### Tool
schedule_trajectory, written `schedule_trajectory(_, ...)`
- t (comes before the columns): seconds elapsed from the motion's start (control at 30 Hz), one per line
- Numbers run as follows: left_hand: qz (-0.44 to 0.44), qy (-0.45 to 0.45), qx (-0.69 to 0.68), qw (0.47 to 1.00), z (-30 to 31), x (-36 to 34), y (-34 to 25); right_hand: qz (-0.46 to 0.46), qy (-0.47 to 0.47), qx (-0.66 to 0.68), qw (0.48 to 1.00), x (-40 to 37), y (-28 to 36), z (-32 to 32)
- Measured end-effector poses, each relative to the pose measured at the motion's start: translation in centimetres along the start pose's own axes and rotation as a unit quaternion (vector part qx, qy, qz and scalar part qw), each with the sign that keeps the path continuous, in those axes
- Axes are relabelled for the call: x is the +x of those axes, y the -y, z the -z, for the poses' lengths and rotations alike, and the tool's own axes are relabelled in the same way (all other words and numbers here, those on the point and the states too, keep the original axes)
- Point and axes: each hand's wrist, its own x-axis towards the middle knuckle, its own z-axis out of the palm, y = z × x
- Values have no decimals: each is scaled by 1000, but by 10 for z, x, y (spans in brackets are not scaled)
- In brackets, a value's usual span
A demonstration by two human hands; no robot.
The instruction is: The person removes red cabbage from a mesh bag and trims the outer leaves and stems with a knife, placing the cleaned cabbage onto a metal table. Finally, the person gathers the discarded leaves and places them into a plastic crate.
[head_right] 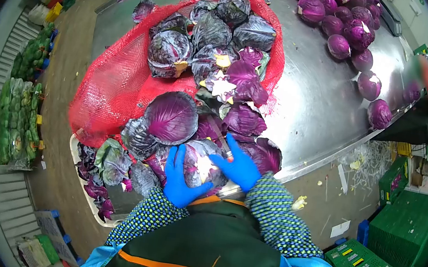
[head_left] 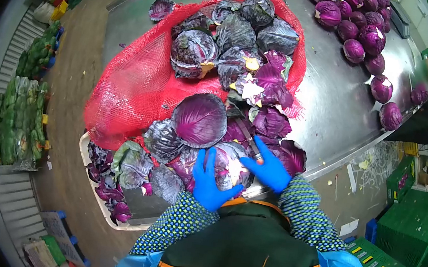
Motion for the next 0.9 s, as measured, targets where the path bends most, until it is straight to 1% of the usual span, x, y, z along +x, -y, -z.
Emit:
schedule_trajectory(0.03, 0, -4, -4, 1000, 2, 1, 7, -9, -5, -39, 999, -7, 9, -7)
schedule_trajectory(0.07, -3, 15, -22, 1000, 4, 2, 17, 98, -84, -53, 990, 10, -22, -25)
schedule_trajectory(0.1, -5, 33, -37, 999, 6, 1, 23, 104, -78, -56, 990, 17, -14, -17)
schedule_trajectory(0.13, 0, 30, -66, 997, 14, -4, 15, 100, -61, -119, 986, 26, 3, -5)
schedule_trajectory(0.17, -1, 32, -62, 998, 21, -9, 11, 93, -48, -179, 978, 31, 19, 5)
schedule_trajectory(0.2, -69, 51, 30, 996, 26, -12, 8, 167, -48, -204, 964, 32, 30, 11)
schedule_trajectory(0.23, -134, 67, 117, 982, 29, -14, 4, 200, -74, -207, 955, 33, 43, 17)
schedule_trajectory(0.27, -170, 67, 128, 975, 30, -15, -2, 232, -96, -213, 944, 33, 57, 21)
schedule_trajectory(0.3, -165, 66, 125, 976, 31, -17, 1, 295, -173, -162, 926, 40, 71, 26)
schedule_trajectory(0.33, -163, 96, 107, 976, 35, -16, 9, 239, -238, -96, 936, 51, 81, 34)
schedule_trajectory(0.37, -163, 126, 90, 974, 38, -12, 13, 164, -204, -55, 964, 63, 97, 54)
schedule_trajectory(0.4, -194, 136, 170, 957, 47, -5, 1, 180, -198, 17, 963, 64, 116, 66)
schedule_trajectory(0.43, -195, 137, 172, 956, 43, 8, 0, 180, -199, 20, 963, 63, 115, 63)
schedule_trajectory(0.47, -346, 121, 273, 889, 34, 24, 0, 209, -188, 49, 958, 63, 115, 57)
schedule_trajectory(0.5, -484, 97, 364, 790, 25, 41, 4, 240, -176, 76, 952, 62, 117, 54)
schedule_trajectory(0.53, -440, 154, 317, 826, 19, 58, 14, 250, -172, 54, 951, 48, 121, 50)
schedule_trajectory(0.57, -347, 298, 280, 844, 39, 81, -12, 222, -168, 70, 958, 41, 111, 47)
schedule_trajectory(0.6, -277, 242, 243, 898, 34, 78, -6, 215, -182, 116, 952, 30, 98, 46)
schedule_trajectory(0.63, -206, 187, 204, 939, 28, 68, 1, 205, -199, 165, 944, 16, 84, 45)
schedule_trajectory(0.7, -32, 166, 153, 974, 20, 43, -12, 63, -166, 216, 960, -21, 53, 49)
schedule_trajectory(0.73, -27, 161, 126, 978, 16, 31, -11, 7, -134, 244, 960, -37, 32, 44)
schedule_trajectory(0.77, -67, 147, 160, 974, 13, 25, -14, -49, -104, 272, 955, -52, 13, 37)
schedule_trajectory(0.83, -151, 45, 234, 959, 0, 21, -14, -90, -94, 223, 966, -77, -4, 17)
schedule_trajectory(0.87, -74, 83, 138, 984, -5, 26, -16, 43, -144, 85, 985, -77, -20, 8)
schedule_trajectory(0.9, -30, 39, 102, 994, -13, 25, -18, 177, -188, -56, 964, -74, -20, 3)
